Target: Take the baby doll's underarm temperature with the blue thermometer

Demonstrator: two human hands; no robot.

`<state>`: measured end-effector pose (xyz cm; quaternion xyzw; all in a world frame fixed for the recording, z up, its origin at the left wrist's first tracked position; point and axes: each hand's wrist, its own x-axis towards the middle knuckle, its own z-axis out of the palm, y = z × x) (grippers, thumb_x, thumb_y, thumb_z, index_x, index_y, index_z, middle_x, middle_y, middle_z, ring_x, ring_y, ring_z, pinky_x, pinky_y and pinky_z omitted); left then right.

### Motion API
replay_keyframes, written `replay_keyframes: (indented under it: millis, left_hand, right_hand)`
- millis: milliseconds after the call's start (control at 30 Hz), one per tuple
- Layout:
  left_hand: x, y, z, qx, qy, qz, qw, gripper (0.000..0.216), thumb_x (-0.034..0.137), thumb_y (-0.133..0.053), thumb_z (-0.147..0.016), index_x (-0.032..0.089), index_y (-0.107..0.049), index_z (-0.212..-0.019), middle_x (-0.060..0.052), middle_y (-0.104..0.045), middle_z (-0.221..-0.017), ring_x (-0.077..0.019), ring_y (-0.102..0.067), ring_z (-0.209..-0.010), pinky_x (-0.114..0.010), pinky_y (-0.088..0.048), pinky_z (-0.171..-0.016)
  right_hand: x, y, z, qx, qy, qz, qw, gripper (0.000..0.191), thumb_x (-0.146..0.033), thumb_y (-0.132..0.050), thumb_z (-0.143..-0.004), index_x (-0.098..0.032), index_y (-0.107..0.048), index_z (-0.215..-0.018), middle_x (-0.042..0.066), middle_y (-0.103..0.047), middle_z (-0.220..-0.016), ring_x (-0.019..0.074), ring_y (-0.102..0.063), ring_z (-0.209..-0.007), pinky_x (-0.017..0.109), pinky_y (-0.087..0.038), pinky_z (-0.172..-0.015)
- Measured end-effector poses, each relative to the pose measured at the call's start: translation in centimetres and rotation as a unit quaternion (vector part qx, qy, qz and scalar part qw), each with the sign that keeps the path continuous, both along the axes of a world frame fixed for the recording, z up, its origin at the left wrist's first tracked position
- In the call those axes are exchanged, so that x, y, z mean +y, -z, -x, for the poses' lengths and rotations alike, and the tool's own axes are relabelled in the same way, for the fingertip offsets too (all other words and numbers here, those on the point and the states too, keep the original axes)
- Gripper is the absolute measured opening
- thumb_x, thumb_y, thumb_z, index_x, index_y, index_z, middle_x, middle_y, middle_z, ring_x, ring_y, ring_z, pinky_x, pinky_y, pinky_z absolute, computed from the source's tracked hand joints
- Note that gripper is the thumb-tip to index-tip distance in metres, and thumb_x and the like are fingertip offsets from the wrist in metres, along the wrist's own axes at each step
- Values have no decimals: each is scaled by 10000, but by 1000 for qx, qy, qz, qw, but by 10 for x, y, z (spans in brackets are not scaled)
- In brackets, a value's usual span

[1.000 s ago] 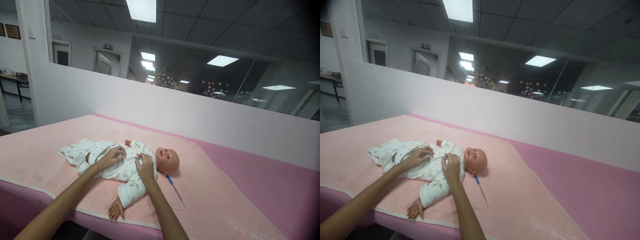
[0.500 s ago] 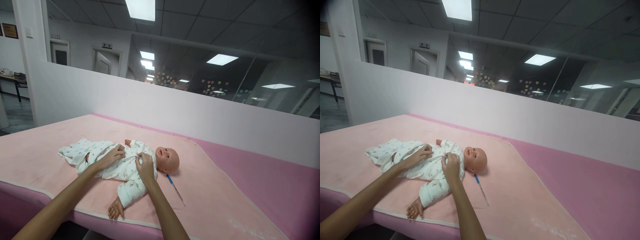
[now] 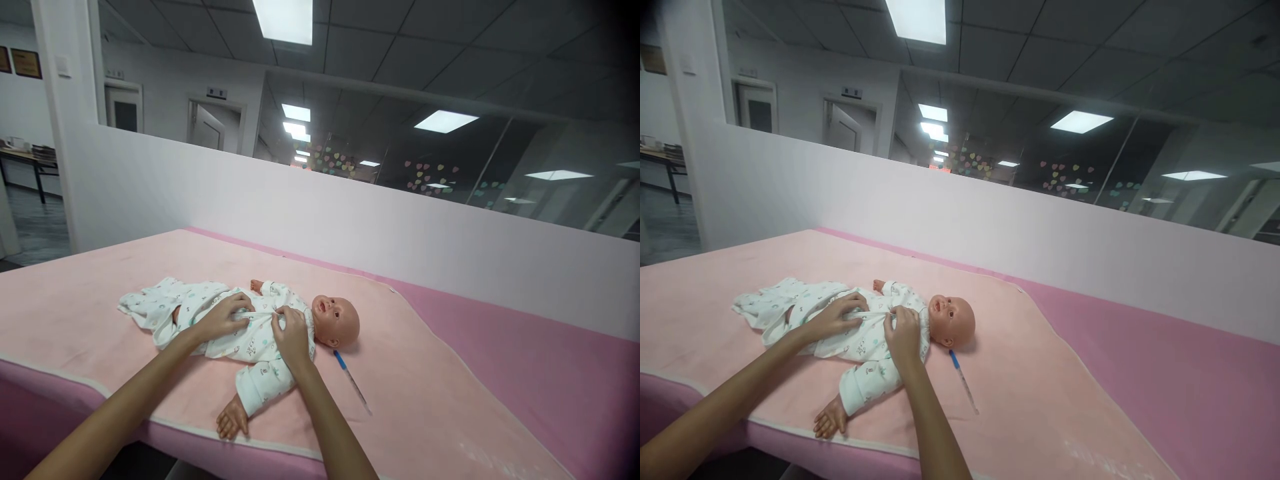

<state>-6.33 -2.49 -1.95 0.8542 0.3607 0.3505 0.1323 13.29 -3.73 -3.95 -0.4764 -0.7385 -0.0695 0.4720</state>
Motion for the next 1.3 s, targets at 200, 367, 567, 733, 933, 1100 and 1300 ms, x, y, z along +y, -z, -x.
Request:
replay_keyframes:
  millis: [200,367,567,733,933,1100,1300]
  left_hand:
    - [-2,6,-4,59,-62,-94,992,197,215,-457,-742,210,-579,-897,-23,-549,-926,-183,-514,-841,-285,-396,-749]
    - [-3,8,-8,74,-81,-128,986,181,196,-441,-751,200,-572,-876,-30,-551,-896,-179,-513,-811,-283,-389,-713]
    - [-3,6,-6,34,-59,-87,994,159,158,-422,-715,200,-527,-827,-18,-553,-868,-175,-508,-808,-278,-393,-714]
    - [-2,5,-5,33,-46,-75,996,170,173,-411,-745,204,-531,-861,-24,-564,-892,-186,-507,-828,-289,-391,-730]
    - [-1,6,-4,48,-37,-75,995,198,192,-420,-784,227,-557,-923,-13,-552,-951,-177,-508,-866,-283,-387,-756]
    - [-4,5,-4,52,-49,-92,993,169,257,-422,-800,209,-563,-880,-28,-551,-922,-181,-512,-839,-290,-392,-738]
    - [-7,3,-7,52,-56,-135,988,190,223,-456,-763,228,-563,-920,-26,-575,-945,-187,-515,-884,-329,-376,-820]
  right_hand:
    - [0,0,0,-7,-1,2,1000,92,-191,-454,-806,-195,-542,-778,23,-615,-769,173,-538,-785,297,-384,-772]
    - [0,0,0,-12,2,-6,1000,102,-197,-446,-813,-196,-541,-776,23,-614,-756,170,-540,-773,294,-380,-764]
    - [-1,-2,0,-15,4,-8,1000,107,-211,-447,-816,-196,-541,-768,23,-613,-745,172,-537,-763,289,-380,-741]
    - [-2,-2,0,-13,2,0,1000,100,-196,-448,-814,-196,-536,-767,18,-612,-747,172,-532,-766,292,-376,-753]
    - [-1,-1,0,-9,-3,2,1000,99,-194,-446,-816,-194,-533,-768,18,-611,-753,166,-537,-771,293,-374,-767]
    - [-2,-2,0,-13,2,-6,1000,100,-197,-449,-812,-196,-533,-758,13,-610,-740,161,-542,-758,285,-374,-760]
    - [-2,-2,0,-14,3,-7,1000,102,-191,-446,-811,-199,-534,-759,14,-613,-741,165,-543,-751,287,-375,-751]
